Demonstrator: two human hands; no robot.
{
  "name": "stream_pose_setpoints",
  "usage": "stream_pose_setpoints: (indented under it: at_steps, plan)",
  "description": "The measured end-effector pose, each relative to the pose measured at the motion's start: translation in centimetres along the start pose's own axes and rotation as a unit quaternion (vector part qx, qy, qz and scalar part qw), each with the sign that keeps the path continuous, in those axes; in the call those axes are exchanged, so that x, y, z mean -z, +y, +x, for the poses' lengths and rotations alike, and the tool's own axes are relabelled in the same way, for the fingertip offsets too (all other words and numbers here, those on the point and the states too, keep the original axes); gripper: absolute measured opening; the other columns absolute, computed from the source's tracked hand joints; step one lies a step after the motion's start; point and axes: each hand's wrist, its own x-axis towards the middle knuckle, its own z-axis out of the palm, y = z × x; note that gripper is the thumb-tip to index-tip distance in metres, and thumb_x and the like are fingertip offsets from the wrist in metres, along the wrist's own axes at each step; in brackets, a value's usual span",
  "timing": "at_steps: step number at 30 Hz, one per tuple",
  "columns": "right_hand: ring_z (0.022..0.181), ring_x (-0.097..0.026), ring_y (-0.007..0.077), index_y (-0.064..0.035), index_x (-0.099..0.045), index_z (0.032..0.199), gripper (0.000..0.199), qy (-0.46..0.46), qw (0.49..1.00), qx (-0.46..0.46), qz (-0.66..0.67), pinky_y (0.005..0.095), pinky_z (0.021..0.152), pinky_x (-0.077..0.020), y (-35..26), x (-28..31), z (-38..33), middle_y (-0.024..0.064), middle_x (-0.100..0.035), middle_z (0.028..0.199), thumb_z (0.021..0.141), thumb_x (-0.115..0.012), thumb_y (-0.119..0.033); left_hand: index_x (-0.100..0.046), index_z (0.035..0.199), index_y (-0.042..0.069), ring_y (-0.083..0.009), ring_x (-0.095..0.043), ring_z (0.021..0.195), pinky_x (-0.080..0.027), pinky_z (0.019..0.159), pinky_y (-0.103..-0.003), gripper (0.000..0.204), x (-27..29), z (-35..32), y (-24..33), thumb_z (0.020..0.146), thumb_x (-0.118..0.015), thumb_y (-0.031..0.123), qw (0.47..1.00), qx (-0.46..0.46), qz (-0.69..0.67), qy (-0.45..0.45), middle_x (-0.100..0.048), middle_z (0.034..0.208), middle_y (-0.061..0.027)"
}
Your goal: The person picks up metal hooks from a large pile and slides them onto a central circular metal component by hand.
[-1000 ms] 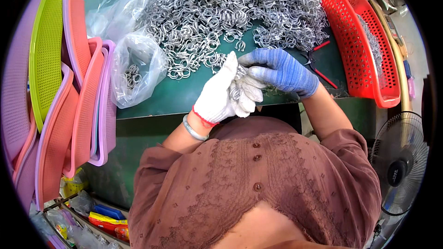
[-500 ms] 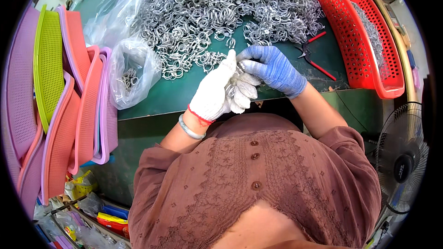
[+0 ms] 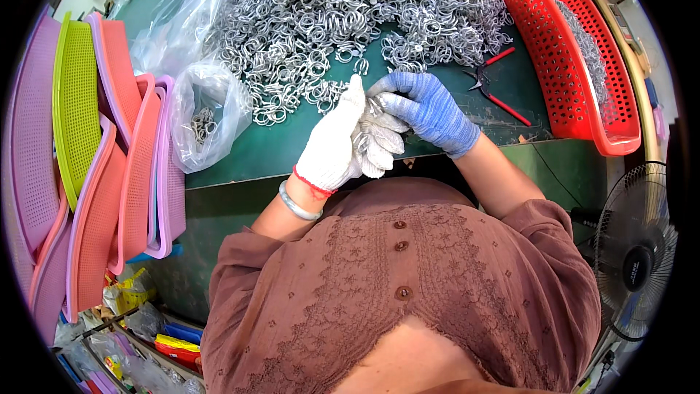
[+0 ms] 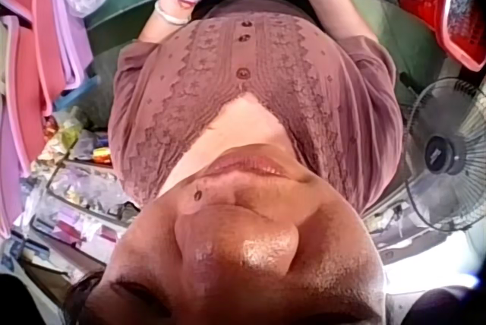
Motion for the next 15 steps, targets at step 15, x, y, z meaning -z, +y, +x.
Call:
stream_pose_setpoints:
  at_steps: [15]
  plan:
    - [0.079, -0.063, 0.0157, 0.0016, -0.060, 0.104, 0.022, 0.088, 0.926, 0.015, 0.368, 0.0236, 0.067, -0.0517, 0.3, 2.6, -0.8, 0.0163, -0.063, 0.106, 0.088, -0.047, -0.006, -0.044, 0.123, -0.013, -0.0397, -0.057, 0.106, -0.050, 0.091, -0.048, 0.086, 1.7, 1.3, 0.5, 0.089, -0.036, 0.065, 0.988, 0.021, -0.151, 0.006, -0.056, 0.117, -0.0280]
